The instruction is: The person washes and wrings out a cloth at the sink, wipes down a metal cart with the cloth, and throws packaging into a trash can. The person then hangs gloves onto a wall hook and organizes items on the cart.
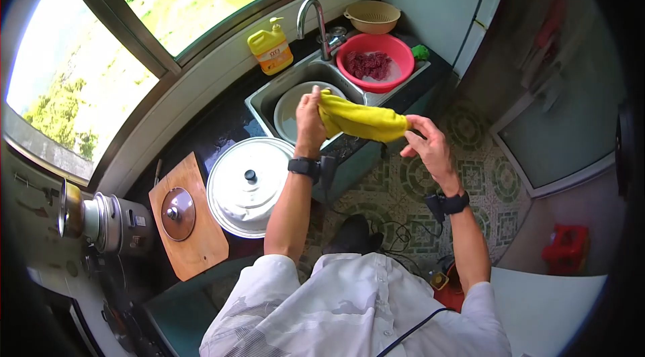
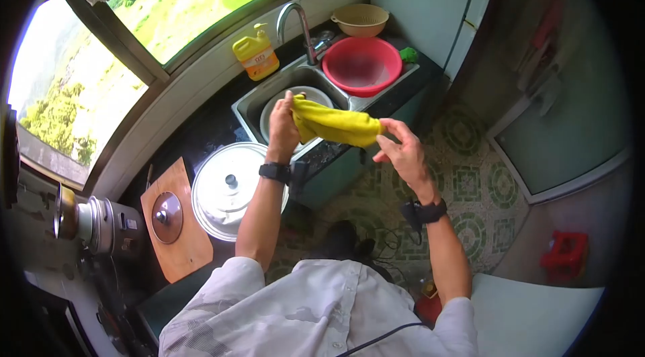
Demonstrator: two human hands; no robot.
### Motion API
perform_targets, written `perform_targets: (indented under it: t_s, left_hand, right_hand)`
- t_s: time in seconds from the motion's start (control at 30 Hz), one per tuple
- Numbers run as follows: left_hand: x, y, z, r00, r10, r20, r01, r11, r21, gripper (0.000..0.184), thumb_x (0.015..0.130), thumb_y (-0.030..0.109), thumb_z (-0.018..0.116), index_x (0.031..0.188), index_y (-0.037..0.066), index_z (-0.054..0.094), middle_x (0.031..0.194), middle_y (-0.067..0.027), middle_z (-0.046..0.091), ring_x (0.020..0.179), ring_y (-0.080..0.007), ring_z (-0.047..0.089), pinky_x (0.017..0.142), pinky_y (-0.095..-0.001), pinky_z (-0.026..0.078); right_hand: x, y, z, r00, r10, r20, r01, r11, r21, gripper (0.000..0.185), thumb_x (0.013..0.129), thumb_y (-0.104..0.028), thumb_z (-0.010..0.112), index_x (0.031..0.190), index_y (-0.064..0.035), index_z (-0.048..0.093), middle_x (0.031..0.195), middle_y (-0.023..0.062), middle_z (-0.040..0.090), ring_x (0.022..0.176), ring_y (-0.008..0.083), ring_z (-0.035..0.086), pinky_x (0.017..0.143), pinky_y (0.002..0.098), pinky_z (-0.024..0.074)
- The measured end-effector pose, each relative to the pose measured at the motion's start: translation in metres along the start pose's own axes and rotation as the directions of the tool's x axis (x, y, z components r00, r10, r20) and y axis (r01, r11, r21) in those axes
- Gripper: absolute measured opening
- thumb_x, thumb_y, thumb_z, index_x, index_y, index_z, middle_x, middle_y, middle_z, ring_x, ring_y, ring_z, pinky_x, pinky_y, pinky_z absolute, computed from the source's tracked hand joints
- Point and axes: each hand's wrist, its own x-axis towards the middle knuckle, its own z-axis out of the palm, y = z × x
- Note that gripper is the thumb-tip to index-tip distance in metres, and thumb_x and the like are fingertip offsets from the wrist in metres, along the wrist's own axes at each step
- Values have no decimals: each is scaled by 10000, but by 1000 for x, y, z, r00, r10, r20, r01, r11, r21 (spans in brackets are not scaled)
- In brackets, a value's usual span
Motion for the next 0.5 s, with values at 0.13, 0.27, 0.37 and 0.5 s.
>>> perform_targets:
  t_s: [0.13, 0.27, 0.37, 0.5]
  left_hand:
    - [76, -13, -81, 897, 144, -418, -31, 963, 267, 301, 882, 282, 633, 985, 14, 543, 884, -83, 598, 781, -182, 597, 723, -313, 488]
    - [131, -69, -172, 738, 249, -627, 407, 577, 708, 489, 724, 188, 572, 1174, -1, 573, 1184, -211, 583, 1108, -362, 553, 949, -386, 421]
    - [151, -103, -185, 819, 120, -561, 467, 430, 773, 477, 740, 201, 560, 1185, 34, 598, 1234, -233, 553, 1172, -365, 516, 970, -401, 415]
    - [190, -166, -215, 864, -167, -475, 498, 136, 857, 448, 755, 245, 572, 1178, 105, 612, 1388, -209, 410, 1233, -405, 439, 1008, -432, 383]
  right_hand:
    - [58, 29, -3, 994, 60, 90, -35, 967, -253, 307, 884, -134, 607, 1163, -22, 550, 934, 61, 638, 681, 112, 651, 592, 237, 507]
    - [101, 69, -22, 954, 238, 180, -168, 928, -334, 193, 884, -147, 595, 1026, -18, 618, 803, 28, 634, 662, 106, 647, 573, 225, 492]
    - [126, 99, -51, 913, 370, 173, -302, 896, -325, 153, 888, -139, 574, 949, -14, 635, 794, 25, 641, 642, 105, 640, 565, 221, 486]
    - [158, 118, -93, 836, 547, 54, -492, 789, -368, 162, 895, -162, 564, 920, -19, 638, 824, 27, 655, 639, 101, 636, 568, 216, 481]
